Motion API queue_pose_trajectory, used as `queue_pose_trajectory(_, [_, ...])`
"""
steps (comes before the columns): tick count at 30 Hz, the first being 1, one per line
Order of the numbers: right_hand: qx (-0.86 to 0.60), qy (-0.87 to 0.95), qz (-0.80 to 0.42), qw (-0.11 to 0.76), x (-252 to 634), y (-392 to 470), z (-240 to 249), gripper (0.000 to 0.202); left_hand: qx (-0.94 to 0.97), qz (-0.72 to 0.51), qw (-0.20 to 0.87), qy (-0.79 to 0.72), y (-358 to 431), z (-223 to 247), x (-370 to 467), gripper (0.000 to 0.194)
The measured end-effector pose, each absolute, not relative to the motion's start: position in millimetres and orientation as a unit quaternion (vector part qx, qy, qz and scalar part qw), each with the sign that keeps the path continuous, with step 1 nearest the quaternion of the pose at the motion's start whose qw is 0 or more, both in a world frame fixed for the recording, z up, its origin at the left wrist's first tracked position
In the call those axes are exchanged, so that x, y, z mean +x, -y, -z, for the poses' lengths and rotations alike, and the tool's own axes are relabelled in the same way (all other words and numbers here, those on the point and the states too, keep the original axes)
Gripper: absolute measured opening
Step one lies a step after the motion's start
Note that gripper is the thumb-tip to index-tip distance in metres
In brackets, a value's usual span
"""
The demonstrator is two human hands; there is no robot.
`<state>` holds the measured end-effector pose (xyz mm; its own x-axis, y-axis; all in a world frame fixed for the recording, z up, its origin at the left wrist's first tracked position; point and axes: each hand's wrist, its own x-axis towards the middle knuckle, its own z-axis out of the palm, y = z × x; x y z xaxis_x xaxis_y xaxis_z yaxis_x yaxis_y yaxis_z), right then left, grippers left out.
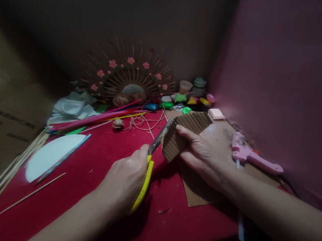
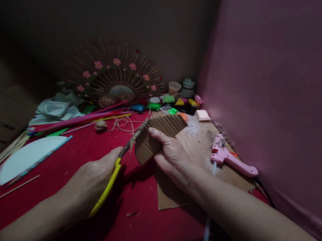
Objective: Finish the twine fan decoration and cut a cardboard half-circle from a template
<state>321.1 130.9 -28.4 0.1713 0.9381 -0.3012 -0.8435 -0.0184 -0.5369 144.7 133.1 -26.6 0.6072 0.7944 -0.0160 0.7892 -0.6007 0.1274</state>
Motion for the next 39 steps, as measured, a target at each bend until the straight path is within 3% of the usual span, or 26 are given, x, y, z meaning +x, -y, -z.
queue_pose_trajectory(6, [-0.318, 0.086, -0.636, 0.698, 321.2, -129.7, 26.0, 0.019, 0.899, -0.013, 0.052, -0.434, -133.4, 25.4, 144.3, 0.034])
queue_pose_trajectory(16, [-0.332, 0.062, -0.648, 0.682, 321.8, -130.8, 24.7, 0.019, 0.896, 0.013, 0.05, -0.442, -133.1, 17.0, 145.9, 0.014])
queue_pose_trajectory(20, [-0.328, 0.056, -0.644, 0.689, 324.2, -131.2, 22.7, 0.014, 0.892, 0.006, 0.065, -0.448, -133.2, 18.1, 147.1, 0.017])
queue_pose_trajectory(28, [-0.313, 0.093, -0.643, 0.692, 322.9, -126.6, 22.8, 0.024, 0.902, -0.097, 0.073, -0.415, -133.8, 22.8, 147.3, 0.028])
queue_pose_trajectory(39, [-0.313, 0.096, -0.643, 0.693, 322.7, -125.4, 23.2, 0.018, 0.905, -0.056, 0.02, -0.42, -135.2, 28.1, 146.2, 0.029])
